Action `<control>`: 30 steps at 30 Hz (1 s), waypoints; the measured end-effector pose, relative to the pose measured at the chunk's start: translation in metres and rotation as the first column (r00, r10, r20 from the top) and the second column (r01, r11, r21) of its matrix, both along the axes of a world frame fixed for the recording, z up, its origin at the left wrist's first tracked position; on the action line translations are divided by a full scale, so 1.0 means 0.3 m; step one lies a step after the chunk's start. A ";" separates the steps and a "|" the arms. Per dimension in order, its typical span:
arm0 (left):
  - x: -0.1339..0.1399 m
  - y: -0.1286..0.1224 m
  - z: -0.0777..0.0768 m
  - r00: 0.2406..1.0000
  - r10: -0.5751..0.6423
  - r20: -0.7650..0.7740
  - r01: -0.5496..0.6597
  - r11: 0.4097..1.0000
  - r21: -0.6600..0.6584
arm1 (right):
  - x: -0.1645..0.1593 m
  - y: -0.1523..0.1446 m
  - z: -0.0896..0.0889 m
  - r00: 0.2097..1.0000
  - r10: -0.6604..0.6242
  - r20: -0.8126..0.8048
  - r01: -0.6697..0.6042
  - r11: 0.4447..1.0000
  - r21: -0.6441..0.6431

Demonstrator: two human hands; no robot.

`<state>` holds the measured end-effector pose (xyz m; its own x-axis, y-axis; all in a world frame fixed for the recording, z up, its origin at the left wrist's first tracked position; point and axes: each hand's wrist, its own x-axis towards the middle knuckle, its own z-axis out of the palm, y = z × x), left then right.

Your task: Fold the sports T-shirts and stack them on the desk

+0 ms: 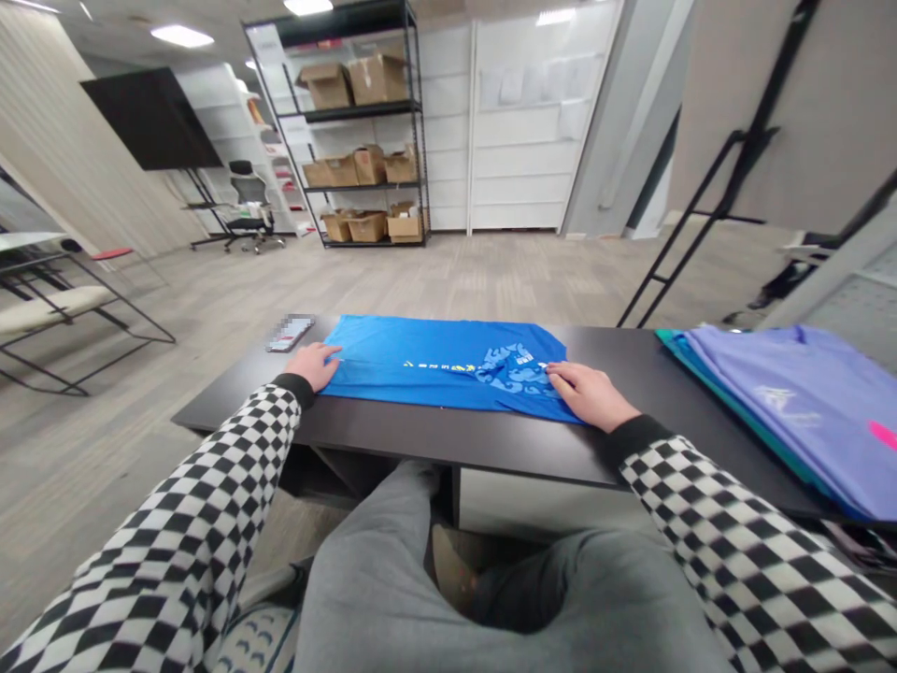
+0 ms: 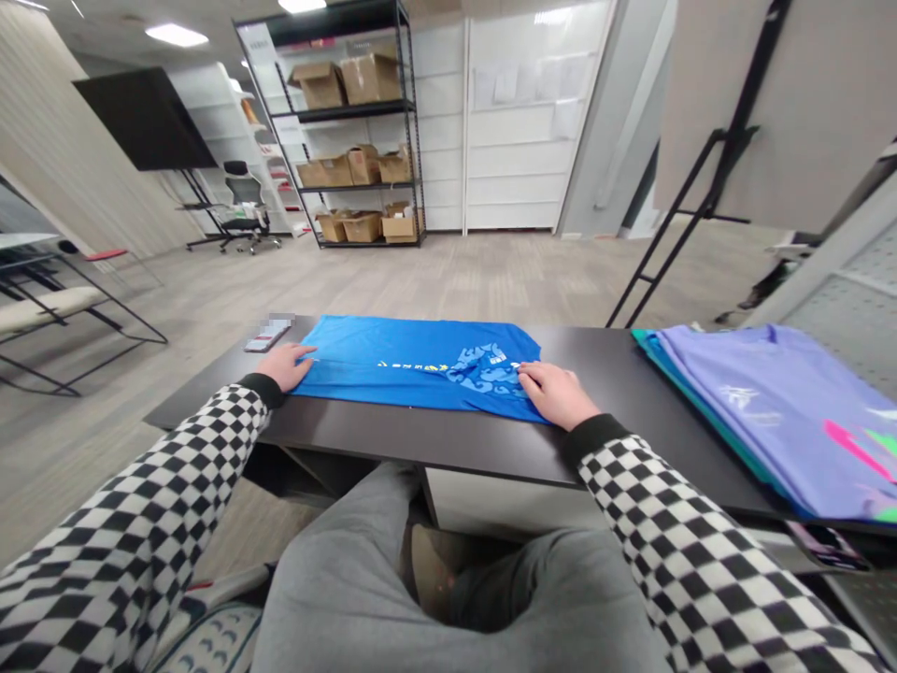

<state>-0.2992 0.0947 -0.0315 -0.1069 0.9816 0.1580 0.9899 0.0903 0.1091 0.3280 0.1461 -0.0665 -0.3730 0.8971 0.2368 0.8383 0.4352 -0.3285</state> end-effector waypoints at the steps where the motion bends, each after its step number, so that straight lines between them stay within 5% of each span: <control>1: -0.008 0.015 0.008 1.000 0.012 -0.005 -0.012 1.000 -0.016 | -0.004 -0.003 0.009 1.000 -0.021 -0.007 0.021 1.000 -0.001; 9: -0.111 0.072 0.001 0.999 0.040 -0.016 -0.041 0.995 -0.090 | -0.123 0.133 0.130 0.991 -0.110 0.076 0.111 0.994 -0.012; 14: -0.120 -0.037 -0.081 0.997 -0.047 0.055 0.046 0.999 0.009 | -0.181 0.136 0.068 0.984 0.011 0.177 0.007 0.995 -0.097; 20: -0.061 -0.269 -0.126 0.989 -0.099 0.109 0.101 0.995 -0.018 | -0.035 -0.076 -0.012 0.973 0.014 0.229 0.002 0.998 -0.068; 25: -0.012 -0.395 -0.087 0.973 -0.138 0.185 0.142 0.990 -0.008 | 0.109 -0.185 0.015 0.974 0.036 0.222 -0.015 0.995 -0.095; 30: 0.018 -0.341 -0.011 0.980 -0.067 0.186 0.080 0.995 -0.063 | 0.070 -0.104 0.083 0.982 -0.030 0.189 0.045 0.996 -0.073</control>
<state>-0.2938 -0.0076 -0.0348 -0.0551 0.9958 0.0730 0.9580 0.0321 0.2851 0.3492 0.1148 -0.0417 -0.3698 0.9241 0.0958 0.9033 0.3818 -0.1955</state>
